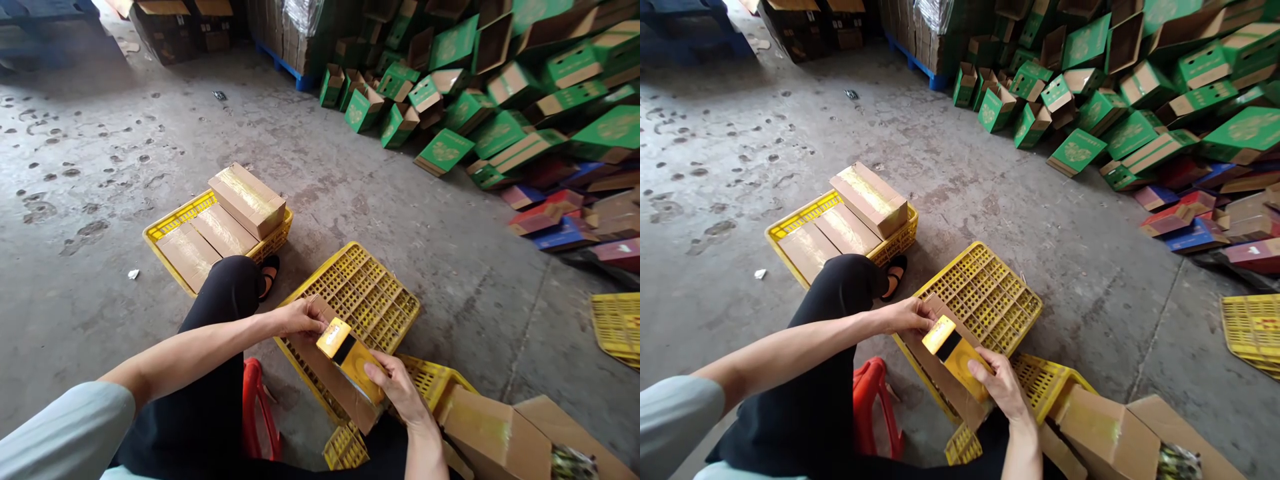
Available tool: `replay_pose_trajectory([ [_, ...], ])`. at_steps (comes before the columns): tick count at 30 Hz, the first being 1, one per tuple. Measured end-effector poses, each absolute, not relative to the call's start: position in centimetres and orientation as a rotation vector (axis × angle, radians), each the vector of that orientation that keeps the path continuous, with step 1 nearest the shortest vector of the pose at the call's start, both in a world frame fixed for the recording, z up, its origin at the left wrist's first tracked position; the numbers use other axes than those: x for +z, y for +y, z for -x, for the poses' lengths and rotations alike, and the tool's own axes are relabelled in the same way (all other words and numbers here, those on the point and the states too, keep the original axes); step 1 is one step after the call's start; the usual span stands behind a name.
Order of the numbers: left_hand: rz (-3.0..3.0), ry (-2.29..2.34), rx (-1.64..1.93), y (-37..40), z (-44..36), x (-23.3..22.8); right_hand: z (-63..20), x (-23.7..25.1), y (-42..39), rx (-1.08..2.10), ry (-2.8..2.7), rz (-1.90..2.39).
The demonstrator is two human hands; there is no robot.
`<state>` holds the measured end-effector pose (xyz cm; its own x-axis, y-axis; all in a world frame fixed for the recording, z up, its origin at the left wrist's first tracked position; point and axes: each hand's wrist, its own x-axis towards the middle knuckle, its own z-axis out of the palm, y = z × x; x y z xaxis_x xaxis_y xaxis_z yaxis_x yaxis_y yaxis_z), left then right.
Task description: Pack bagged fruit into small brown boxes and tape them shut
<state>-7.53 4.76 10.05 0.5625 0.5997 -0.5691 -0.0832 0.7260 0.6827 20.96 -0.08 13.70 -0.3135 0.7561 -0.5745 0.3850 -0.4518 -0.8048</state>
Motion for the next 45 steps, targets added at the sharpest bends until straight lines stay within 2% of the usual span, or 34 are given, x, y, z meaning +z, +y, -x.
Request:
replay_pose_trajectory([
  [24, -0.609, 1.028, 0.489, 6.2, 8.2, 10.3, -17.9, 16.0, -0.5, 1.828, -1.394, 1.746],
  [41, -0.747, 1.069, 0.552, 6.6, 8.5, 10.5, -18.3, 15.6, 0.0, 1.891, -1.43, 1.749],
  [45, -0.777, 1.114, 0.665, 7.3, 10.0, 10.2, -19.1, 15.8, -0.3, 1.875, -1.452, 1.788],
])
